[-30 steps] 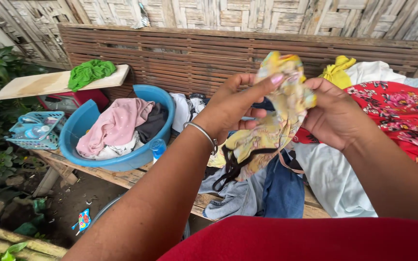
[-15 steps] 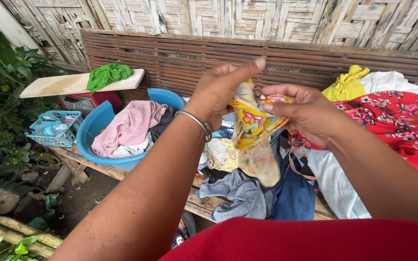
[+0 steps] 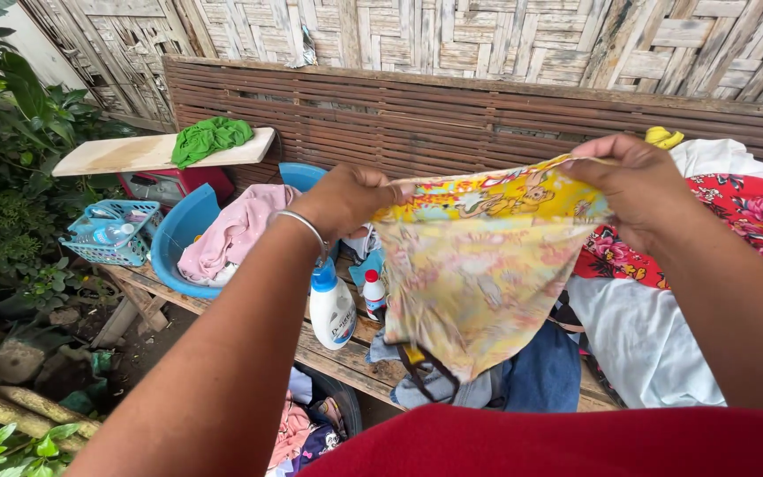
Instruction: Sorting a large pile of laundry into different containers and piles.
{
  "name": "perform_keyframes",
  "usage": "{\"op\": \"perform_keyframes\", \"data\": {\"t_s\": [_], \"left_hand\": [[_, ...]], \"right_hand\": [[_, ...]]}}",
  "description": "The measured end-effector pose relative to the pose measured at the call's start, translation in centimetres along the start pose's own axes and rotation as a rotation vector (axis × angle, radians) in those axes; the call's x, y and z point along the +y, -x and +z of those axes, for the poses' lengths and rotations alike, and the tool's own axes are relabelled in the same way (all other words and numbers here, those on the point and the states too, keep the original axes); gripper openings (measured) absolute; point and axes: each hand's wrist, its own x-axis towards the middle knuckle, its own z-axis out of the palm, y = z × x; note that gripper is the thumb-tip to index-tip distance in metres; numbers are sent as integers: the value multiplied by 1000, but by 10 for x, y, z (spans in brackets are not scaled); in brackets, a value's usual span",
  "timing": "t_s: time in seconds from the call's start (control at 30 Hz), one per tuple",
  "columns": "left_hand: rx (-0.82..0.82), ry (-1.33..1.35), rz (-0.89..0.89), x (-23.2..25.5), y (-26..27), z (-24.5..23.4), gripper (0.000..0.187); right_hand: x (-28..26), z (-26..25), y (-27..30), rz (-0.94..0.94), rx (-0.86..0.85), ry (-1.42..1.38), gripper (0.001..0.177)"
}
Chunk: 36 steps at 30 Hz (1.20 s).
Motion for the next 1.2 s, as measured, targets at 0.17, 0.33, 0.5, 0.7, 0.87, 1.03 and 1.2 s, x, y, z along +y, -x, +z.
{"op": "perform_keyframes", "data": {"t_s": [0.17, 0.33, 0.5, 0.7, 0.87, 1.03, 1.2], "left_hand": [[373, -2, 213, -59, -46, -3, 33], [258, 988, -7, -72, -43, -7, 31], [-190, 1157, -242, -39, -6, -10, 39], [-216, -599, -138, -21, 23, -11, 49], [-200, -78, -222, -59, 2, -4, 39], [-421, 951, -232, -47, 4, 6, 38], [-602, 1137, -62, -33, 3, 24, 49]], "right_hand": [[6, 10, 18, 38, -168, 203, 24], [10, 6, 30, 297, -323, 100, 22], [27, -7, 21, 134, -323, -8, 12], [21, -5, 21, 75, -82, 732, 38], [63, -9, 14, -214, -320, 804, 100], [52, 40, 38, -143, -544, 1033, 75], [56, 89, 40, 30, -531, -540, 14]]}}
